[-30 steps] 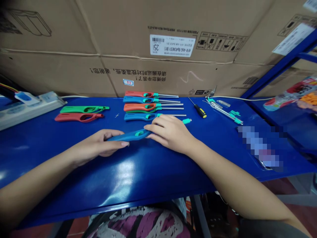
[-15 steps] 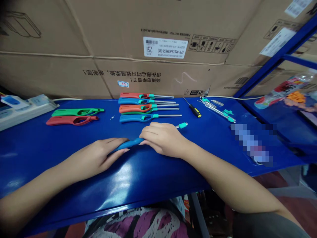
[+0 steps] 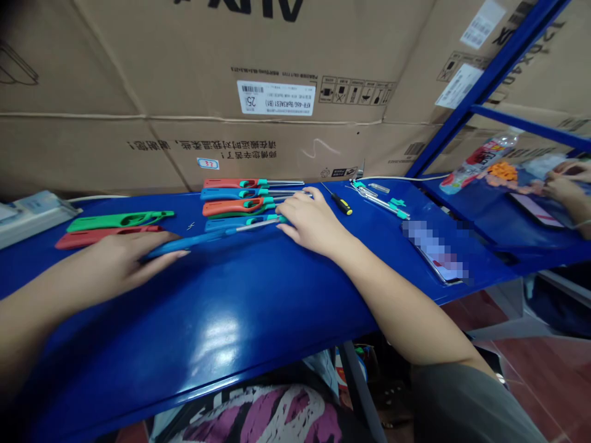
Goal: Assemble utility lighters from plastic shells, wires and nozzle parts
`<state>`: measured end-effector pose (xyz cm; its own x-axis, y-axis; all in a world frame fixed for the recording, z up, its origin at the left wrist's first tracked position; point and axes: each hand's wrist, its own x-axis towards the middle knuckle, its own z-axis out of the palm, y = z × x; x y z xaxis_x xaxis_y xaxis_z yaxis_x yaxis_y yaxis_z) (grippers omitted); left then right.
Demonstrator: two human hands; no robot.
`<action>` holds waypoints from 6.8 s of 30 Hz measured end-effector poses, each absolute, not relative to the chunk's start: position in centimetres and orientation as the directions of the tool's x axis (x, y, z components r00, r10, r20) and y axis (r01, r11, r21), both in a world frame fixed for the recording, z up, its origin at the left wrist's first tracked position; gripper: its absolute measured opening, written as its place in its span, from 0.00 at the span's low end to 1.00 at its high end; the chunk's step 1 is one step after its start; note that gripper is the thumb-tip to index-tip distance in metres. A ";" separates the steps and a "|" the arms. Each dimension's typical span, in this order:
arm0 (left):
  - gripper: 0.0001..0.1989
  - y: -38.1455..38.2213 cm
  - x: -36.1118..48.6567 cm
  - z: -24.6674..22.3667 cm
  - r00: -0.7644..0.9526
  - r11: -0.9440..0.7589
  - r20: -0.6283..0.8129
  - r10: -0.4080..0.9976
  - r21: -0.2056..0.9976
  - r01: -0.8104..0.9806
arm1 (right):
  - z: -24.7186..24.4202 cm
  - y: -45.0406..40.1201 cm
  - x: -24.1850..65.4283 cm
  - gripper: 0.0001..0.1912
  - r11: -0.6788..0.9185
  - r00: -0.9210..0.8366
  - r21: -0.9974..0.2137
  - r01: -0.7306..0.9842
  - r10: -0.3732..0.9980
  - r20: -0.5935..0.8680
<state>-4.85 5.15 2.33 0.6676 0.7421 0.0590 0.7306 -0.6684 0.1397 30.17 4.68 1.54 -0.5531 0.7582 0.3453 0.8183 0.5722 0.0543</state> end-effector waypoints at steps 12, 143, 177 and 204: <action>0.23 5.7 -5.7 1.8 0.673 -0.673 0.036 0.739 0.090 0.734 | 0.7 5.4 30.6 0.09 0.654 -0.636 0.031 0.756 0.722 0.271; 0.15 0.6 0.7 0.5 0.259 0.304 -0.216 0.942 0.875 -0.377 | 1.1 1.6 23.0 0.10 -0.008 -0.070 -0.916 -0.402 0.997 0.022; 0.09 0.6 0.2 0.0 0.103 -0.197 0.185 0.977 0.972 0.129 | 2.2 1.1 23.5 0.05 0.135 0.065 -0.910 -0.392 0.991 0.119; 0.14 0.1 -0.1 -0.9 0.550 -0.669 0.412 0.726 0.607 0.428 | 1.6 -0.7 23.7 0.07 0.563 -0.118 -0.826 0.033 0.823 0.556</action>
